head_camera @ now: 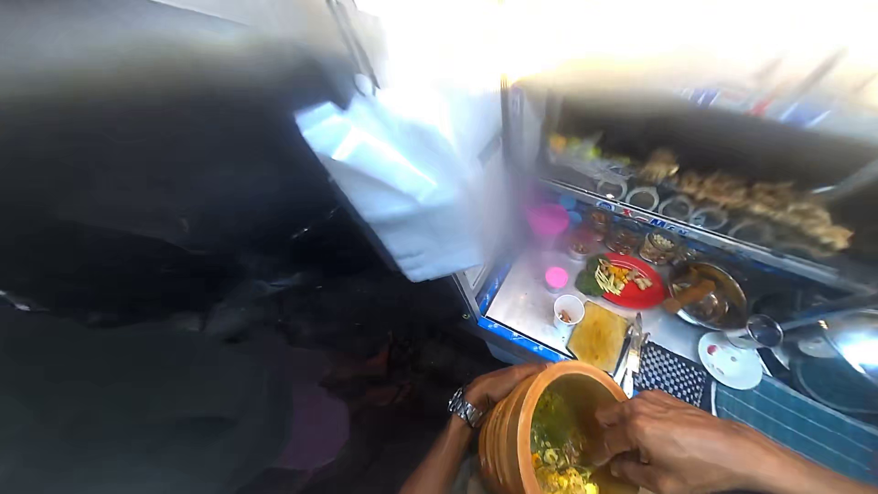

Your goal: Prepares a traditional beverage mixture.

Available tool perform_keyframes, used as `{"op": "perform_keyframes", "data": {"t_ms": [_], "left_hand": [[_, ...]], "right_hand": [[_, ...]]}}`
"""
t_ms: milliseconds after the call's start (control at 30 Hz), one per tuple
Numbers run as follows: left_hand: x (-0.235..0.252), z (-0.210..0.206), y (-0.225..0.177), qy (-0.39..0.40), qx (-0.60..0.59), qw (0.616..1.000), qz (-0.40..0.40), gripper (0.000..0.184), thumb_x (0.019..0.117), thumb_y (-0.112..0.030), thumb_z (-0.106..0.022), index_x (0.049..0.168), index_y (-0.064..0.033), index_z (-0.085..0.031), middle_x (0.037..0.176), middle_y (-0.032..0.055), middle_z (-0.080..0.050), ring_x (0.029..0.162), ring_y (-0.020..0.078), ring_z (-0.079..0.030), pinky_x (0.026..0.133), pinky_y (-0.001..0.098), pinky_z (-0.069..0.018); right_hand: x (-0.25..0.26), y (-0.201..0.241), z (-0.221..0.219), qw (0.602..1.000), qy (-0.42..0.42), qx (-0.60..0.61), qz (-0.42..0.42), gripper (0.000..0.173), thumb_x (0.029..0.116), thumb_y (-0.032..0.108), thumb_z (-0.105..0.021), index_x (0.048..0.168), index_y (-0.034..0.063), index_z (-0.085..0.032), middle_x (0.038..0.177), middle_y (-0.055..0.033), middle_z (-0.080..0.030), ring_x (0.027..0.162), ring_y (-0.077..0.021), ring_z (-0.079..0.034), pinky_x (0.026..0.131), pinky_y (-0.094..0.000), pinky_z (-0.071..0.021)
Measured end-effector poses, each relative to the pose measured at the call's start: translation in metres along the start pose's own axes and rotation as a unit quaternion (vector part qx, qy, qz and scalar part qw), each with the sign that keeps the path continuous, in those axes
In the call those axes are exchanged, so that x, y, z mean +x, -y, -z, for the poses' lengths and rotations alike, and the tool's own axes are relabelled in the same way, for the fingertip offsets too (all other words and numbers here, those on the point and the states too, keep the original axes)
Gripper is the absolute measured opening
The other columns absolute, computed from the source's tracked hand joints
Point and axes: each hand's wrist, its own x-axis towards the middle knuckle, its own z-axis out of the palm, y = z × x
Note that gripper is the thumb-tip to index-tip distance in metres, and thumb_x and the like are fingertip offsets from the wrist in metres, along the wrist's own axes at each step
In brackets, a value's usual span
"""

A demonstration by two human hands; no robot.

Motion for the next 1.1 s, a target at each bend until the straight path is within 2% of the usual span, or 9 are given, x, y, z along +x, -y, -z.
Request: {"op": "perform_keyframes", "data": {"t_ms": [100,200,367,533,733,1100], "left_hand": [[-0.0038,0.0002,0.0009,-0.014,-0.007,1.0,-0.001,0.042,0.1089,-0.034,-0.03,0.126,-0.0152,-0.064,0.113,-0.0053,-0.069,0.105,0.0004,-0.064,0.095,0.0241,-0.0533],[-0.007,-0.0013,0.0001,-0.017,-0.021,1.0,-0.005,0.041,0.1088,-0.034,-0.031,0.12,-0.016,-0.065,0.108,-0.0063,-0.07,0.101,0.0001,-0.065,0.091,0.0238,-0.0546],[-0.0082,-0.0002,-0.0015,-0.016,-0.017,1.0,0.003,0.041,0.1094,-0.033,-0.029,0.124,-0.0151,-0.064,0.11,-0.0059,-0.069,0.102,-0.0001,-0.064,0.093,0.0233,-0.0536],[-0.0062,0.0004,-0.002,-0.013,-0.016,1.0,0.009,0.042,0.1095,-0.033,-0.028,0.121,-0.0159,-0.064,0.108,-0.0063,-0.069,0.1,-0.0002,-0.064,0.091,0.0233,-0.0537],[-0.0059,-0.0002,-0.0004,-0.021,0.006,1.0,0.003,0.044,0.1096,-0.033,-0.027,0.125,-0.0139,-0.063,0.112,-0.0045,-0.068,0.104,0.0006,-0.063,0.094,0.0246,-0.0524],[-0.009,-0.0046,-0.0043,-0.018,-0.013,1.0,0.004,0.042,0.1097,-0.031,-0.027,0.122,-0.0152,-0.064,0.107,-0.0062,-0.069,0.1,-0.0008,-0.064,0.091,0.0222,-0.0535]], "right_hand": [[0.0015,-0.0011,-0.0002,1.0,-0.003,-0.004,0.009,0.02,0.0992,0.021,-0.062,0.111,0.0199,-0.077,0.099,-0.007,-0.068,0.084,-0.0248,-0.066,0.069,-0.0471,-0.0526],[0.0032,-0.0025,-0.0001,1.0,-0.006,-0.002,0.019,0.018,0.0989,0.021,-0.063,0.109,0.0186,-0.078,0.098,-0.0079,-0.068,0.083,-0.0255,-0.066,0.069,-0.0475,-0.0524],[0.0054,-0.0014,0.0027,1.0,-0.002,-0.001,0.02,0.019,0.0991,0.021,-0.063,0.11,0.0167,-0.079,0.099,-0.0113,-0.069,0.085,-0.0297,-0.067,0.069,-0.0505,-0.052],[0.0043,-0.0021,0.0019,1.0,-0.001,-0.001,0.014,0.02,0.0996,0.022,-0.063,0.111,0.017,-0.078,0.1,-0.0108,-0.069,0.086,-0.0296,-0.068,0.071,-0.0506,-0.0525],[0.0023,-0.0026,-0.001,1.0,-0.011,-0.002,0.014,0.02,0.0997,0.022,-0.062,0.109,0.0155,-0.078,0.099,-0.012,-0.069,0.086,-0.031,-0.068,0.07,-0.0518,-0.0524],[-0.001,-0.0006,-0.0031,1.0,-0.024,-0.001,0.019,0.02,0.1001,0.022,-0.062,0.111,0.0177,-0.078,0.098,-0.0101,-0.07,0.086,-0.0284,-0.068,0.072,-0.0499,-0.0534]]}}
